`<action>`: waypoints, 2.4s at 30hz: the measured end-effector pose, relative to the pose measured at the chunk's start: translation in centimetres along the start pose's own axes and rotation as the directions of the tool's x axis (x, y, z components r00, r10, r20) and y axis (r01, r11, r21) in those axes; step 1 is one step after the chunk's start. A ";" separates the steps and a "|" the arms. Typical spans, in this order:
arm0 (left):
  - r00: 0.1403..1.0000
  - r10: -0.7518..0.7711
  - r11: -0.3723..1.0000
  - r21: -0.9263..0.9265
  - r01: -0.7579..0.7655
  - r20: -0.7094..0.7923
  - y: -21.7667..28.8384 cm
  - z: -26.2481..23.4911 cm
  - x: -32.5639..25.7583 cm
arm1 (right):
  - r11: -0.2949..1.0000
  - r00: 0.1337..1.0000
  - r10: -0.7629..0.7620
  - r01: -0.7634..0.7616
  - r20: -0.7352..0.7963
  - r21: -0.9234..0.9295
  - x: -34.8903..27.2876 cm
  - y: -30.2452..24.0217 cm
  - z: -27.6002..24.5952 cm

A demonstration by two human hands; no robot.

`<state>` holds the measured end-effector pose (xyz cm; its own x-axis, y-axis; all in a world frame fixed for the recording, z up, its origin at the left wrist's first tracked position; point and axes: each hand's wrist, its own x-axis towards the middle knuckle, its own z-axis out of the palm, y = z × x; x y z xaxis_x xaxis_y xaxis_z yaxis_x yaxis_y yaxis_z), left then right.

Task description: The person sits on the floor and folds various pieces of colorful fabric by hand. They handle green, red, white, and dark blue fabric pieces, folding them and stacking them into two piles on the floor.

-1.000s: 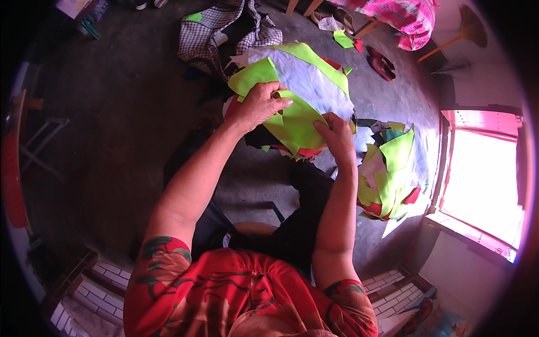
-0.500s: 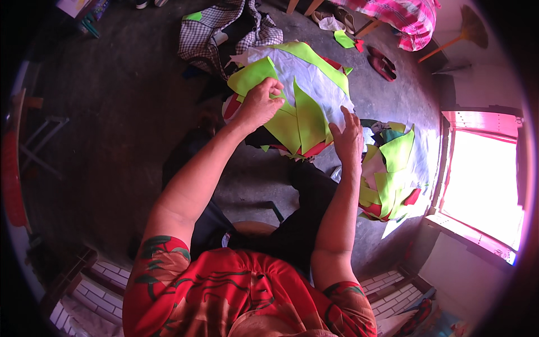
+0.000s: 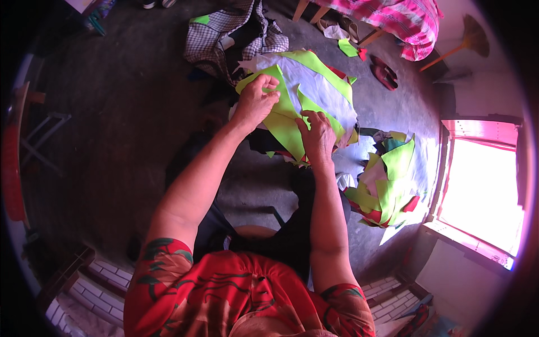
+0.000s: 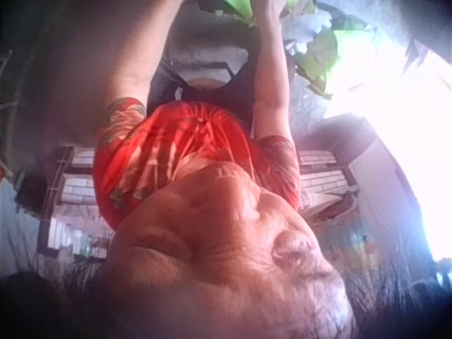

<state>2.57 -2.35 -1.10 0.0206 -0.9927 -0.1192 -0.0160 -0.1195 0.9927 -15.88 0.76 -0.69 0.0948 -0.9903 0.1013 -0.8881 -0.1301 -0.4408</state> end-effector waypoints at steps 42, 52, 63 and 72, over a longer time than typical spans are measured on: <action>0.920 -0.378 0.907 -0.243 0.345 -0.105 -1.6 -0.3 0.7 | -0.078 0.988 0.073 -0.130 0.136 0.988 1.5 -1.5 -1.1; 0.860 -0.509 0.824 -0.267 0.500 0.038 0.4 0.7 -0.8 | -0.354 0.992 -0.072 -0.121 0.103 0.927 1.4 -2.3 -2.9; 0.714 -0.559 0.644 -0.322 0.694 0.421 2.7 0.9 -1.5 | -0.489 0.975 -0.215 -0.157 0.055 0.858 1.1 -1.3 -4.2; 0.989 -0.100 0.867 -0.498 0.031 -0.113 0.5 -0.6 0.8 | -0.102 0.983 0.081 -0.158 0.167 0.982 1.8 -0.8 -3.1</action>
<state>3.21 -3.23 -0.71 0.1348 -0.9672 -0.2153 0.4844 -0.1252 0.8658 -16.37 -0.78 2.64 0.0960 -0.9918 -0.0848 0.5173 0.1225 -0.8470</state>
